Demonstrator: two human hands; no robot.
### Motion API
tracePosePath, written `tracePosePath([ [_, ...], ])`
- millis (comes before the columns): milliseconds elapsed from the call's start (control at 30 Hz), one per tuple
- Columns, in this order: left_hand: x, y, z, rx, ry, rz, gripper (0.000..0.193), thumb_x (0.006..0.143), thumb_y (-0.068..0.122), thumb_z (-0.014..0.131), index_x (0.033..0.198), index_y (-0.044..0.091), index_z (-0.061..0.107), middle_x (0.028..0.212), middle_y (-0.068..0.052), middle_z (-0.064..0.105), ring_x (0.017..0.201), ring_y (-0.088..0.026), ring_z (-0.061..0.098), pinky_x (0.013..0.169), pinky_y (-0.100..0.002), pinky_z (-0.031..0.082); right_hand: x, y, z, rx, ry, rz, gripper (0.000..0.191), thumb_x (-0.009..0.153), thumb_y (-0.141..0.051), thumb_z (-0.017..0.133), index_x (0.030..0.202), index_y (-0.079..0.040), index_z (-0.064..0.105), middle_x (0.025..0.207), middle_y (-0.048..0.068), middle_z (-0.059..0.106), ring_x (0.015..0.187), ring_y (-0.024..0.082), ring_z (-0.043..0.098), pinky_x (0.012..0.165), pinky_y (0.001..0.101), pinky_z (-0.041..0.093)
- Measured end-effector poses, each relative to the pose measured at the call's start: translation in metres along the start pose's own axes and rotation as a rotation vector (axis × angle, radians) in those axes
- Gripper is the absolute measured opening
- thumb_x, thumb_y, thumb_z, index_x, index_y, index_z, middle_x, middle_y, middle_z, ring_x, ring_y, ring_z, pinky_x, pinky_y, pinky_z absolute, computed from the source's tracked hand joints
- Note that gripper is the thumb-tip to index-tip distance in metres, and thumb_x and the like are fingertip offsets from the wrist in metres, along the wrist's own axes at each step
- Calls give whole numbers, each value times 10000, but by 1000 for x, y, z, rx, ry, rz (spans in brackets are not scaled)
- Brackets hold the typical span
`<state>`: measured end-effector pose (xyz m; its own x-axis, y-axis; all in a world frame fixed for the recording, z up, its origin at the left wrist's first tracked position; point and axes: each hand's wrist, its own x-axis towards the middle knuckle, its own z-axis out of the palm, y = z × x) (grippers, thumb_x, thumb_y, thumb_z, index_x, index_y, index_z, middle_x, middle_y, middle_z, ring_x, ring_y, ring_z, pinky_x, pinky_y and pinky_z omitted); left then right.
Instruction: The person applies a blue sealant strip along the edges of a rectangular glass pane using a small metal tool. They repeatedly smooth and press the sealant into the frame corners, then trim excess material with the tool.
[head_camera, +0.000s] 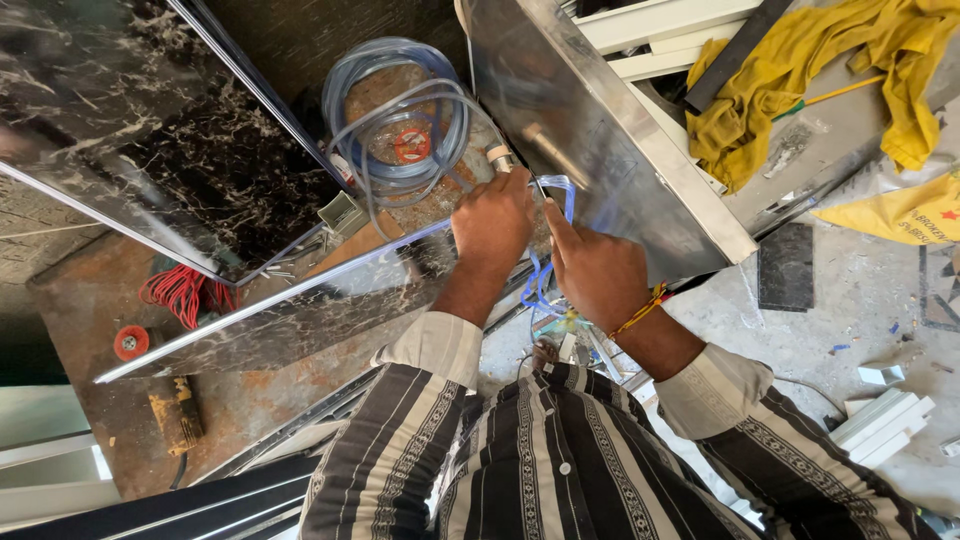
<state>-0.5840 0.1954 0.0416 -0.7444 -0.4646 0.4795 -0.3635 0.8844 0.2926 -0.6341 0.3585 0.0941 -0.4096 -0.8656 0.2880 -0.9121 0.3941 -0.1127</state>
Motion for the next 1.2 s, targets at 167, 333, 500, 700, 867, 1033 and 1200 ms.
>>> tracePosePath([
  [167, -4, 2, -2, 31, 25, -1, 163, 883, 245, 734, 918, 143, 612, 833, -28, 718, 770, -252, 732, 669, -416, 585, 10, -3, -5, -66, -51, 0, 552, 889, -267, 698, 1402, -81, 611, 656, 52, 687, 499, 227, 652, 426, 394, 507],
  [333, -6, -2, -2, 31, 12, -5, 196, 870, 267, 729, 925, 131, 598, 825, -44, 710, 764, -265, 724, 664, -426, 578, 11, -5, -10, -27, -44, -32, 520, 906, -232, 672, 1392, -60, 611, 700, 69, 706, 475, 231, 649, 432, 403, 510],
  [500, -10, -1, 2, 65, 68, -17, 162, 926, 264, 713, 913, 164, 585, 832, -15, 715, 774, -254, 723, 681, -430, 568, 13, -6, -11, -10, -63, -4, 512, 912, -242, 666, 1398, -91, 607, 626, 70, 688, 502, 258, 657, 473, 424, 521],
  [700, -17, -4, -2, -18, 129, 12, 173, 845, 262, 696, 930, 153, 592, 826, -17, 709, 784, -255, 722, 691, -440, 566, 5, -8, -10, -24, -63, -33, 536, 930, -240, 659, 1433, -77, 572, 643, 68, 688, 470, 253, 643, 454, 424, 515],
  [867, -17, 0, -5, -20, 44, -12, 142, 884, 244, 706, 924, 157, 602, 837, -25, 714, 795, -261, 722, 682, -441, 568, 7, -6, -4, -9, -5, 12, 505, 935, -245, 665, 1414, -103, 590, 653, 66, 682, 503, 257, 642, 462, 427, 508],
  [1033, -17, 3, -14, -42, 7, -37, 164, 866, 263, 719, 921, 152, 611, 849, -33, 726, 796, -284, 725, 662, -446, 577, -31, 4, -21, 94, 1, -11, 501, 963, -215, 641, 1450, -107, 586, 641, 86, 674, 464, 262, 620, 463, 434, 499],
  [1200, -23, 13, -23, -100, 29, -37, 165, 883, 258, 717, 1009, 165, 666, 905, -31, 746, 798, -282, 732, 682, -427, 589, -9, 43, -8, 173, 140, -50, 397, 998, -224, 612, 1389, -168, 649, 787, 118, 709, 636, 317, 671, 564, 454, 517],
])
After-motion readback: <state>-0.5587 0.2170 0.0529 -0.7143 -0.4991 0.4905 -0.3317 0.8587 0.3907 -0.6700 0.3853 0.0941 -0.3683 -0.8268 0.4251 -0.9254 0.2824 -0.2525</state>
